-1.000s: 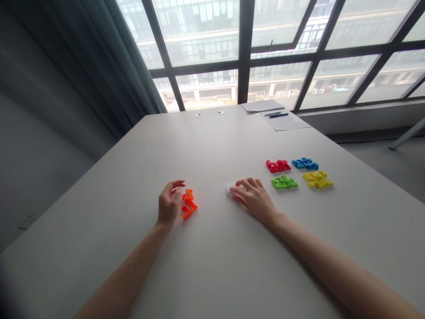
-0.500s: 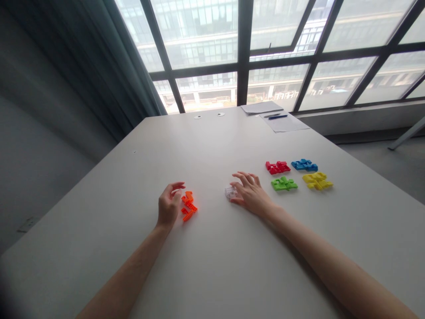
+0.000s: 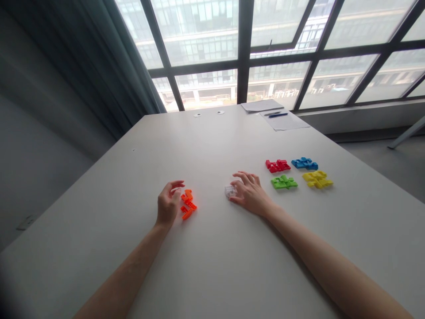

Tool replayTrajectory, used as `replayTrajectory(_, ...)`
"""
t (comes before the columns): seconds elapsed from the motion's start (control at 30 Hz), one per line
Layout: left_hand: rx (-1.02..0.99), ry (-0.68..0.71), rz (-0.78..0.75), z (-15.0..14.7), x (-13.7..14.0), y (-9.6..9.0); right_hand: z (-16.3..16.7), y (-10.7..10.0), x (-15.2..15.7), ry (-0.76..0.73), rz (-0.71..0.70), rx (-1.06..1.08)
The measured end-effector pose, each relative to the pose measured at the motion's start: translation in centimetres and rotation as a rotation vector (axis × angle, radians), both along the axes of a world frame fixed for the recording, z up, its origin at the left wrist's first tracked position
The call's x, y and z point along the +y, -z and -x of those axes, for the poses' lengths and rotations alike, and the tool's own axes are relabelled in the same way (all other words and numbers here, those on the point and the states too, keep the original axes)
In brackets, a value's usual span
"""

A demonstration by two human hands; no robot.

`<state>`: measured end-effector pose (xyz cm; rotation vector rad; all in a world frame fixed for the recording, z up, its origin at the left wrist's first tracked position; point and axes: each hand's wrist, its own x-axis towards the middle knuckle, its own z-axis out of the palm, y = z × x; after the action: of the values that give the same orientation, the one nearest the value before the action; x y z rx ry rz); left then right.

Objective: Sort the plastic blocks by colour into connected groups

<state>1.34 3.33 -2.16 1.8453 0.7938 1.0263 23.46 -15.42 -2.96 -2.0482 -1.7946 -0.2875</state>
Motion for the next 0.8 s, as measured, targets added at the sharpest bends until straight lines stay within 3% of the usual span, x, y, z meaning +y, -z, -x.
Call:
replayTrajectory(0.3, -0.002, 0.000, 0.000, -0.05, 0.10, 0.20, -0.14, -0.06, 0.06, -0.022, 0.027, 0.080)
replayTrajectory(0.53, -0.005, -0.002, 0.003, -0.08, 0.08, 0.06, -0.09, -0.52, 0.16, -0.151, 0.052, 0.259)
replayTrajectory(0.8, -0.004, -0.009, 0.001, -0.09, 0.04, -0.17, -0.30, -0.49, -0.54, -0.199, 0.055, 0.386)
